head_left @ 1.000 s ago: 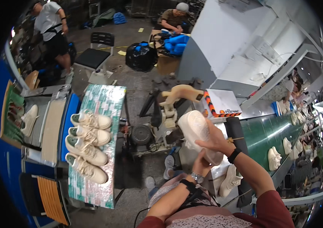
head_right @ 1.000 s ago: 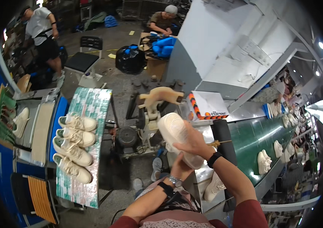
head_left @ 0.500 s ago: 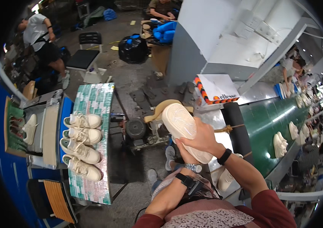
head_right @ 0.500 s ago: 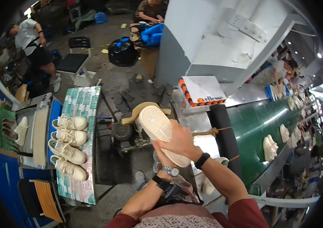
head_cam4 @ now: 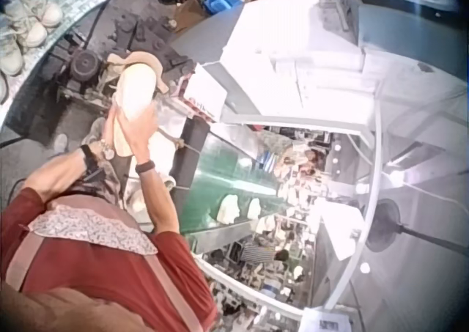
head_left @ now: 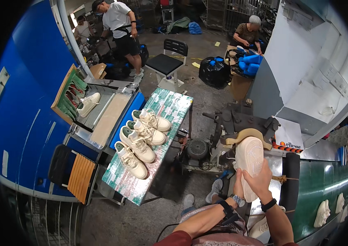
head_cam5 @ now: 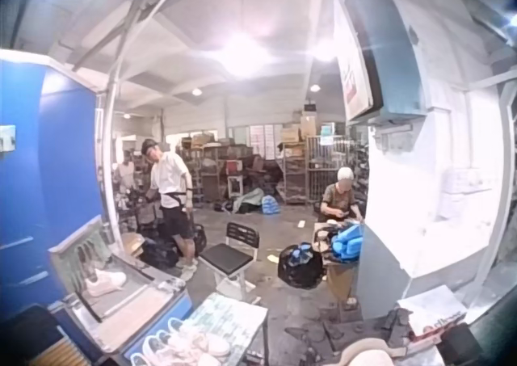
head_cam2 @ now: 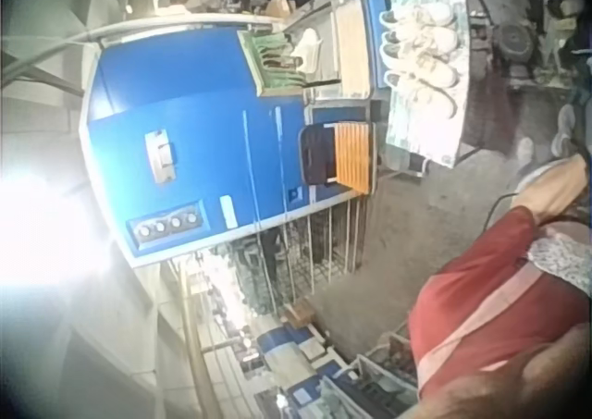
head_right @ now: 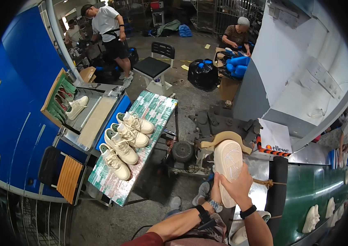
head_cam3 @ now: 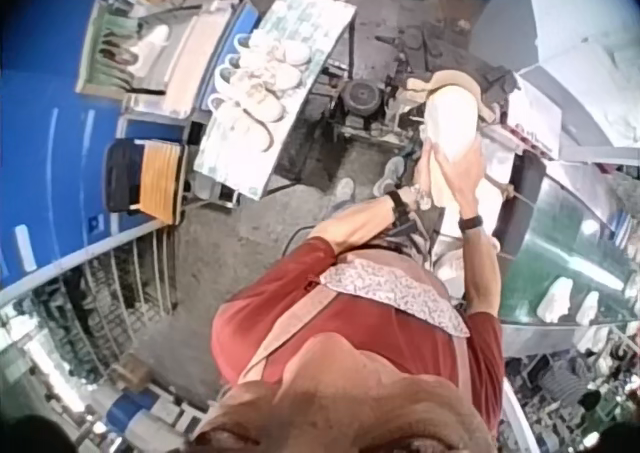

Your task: Assembling sneakers by using a press machine to attach soles to uppers on a factory line.

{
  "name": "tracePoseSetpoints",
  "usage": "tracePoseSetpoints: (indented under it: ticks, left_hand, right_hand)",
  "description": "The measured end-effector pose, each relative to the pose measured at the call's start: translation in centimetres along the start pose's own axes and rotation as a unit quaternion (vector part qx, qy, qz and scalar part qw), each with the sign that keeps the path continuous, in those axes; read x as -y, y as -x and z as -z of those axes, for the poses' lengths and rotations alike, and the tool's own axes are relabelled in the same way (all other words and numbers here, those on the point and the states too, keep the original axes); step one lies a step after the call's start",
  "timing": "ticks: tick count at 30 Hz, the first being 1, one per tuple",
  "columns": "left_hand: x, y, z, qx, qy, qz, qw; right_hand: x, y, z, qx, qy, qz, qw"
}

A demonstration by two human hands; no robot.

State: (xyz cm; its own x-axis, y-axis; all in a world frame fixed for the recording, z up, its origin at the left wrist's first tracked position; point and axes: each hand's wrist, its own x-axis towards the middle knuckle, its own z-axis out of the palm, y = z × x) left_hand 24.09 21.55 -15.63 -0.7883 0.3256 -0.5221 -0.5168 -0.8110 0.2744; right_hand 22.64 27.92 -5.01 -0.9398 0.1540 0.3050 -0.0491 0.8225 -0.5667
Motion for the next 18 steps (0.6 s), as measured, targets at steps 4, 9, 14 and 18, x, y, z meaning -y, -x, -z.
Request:
tracePoseSetpoints:
  ticks: [4,9,14,18]
  left_hand:
    - [-2.7,2.8,1.6,-0.024,-0.175,0.019,0.984]
    - [-8.3,5.0,9.7,0.057,-0.451,0.065,0.888]
    - [-19.9,9.1,10.7,0.147,-0.74,0.072,0.653]
    - [-25.5,14.3,12.1,0.11,-0.822,0.046,0.556]
  right_hand:
    - [-0.3,4.3,-1.2,-0.048,-0.056,-0.076,0.994]
    - [-1.5,10.4,-1.6,-0.007,-0.496,-0.316,0.809]
    - [-2.3,3.1,-5.7,0.112,-0.634,-0.304,0.702]
    - [2.8,0.4,-9.8,0.202,-0.828,-0.319,0.414]
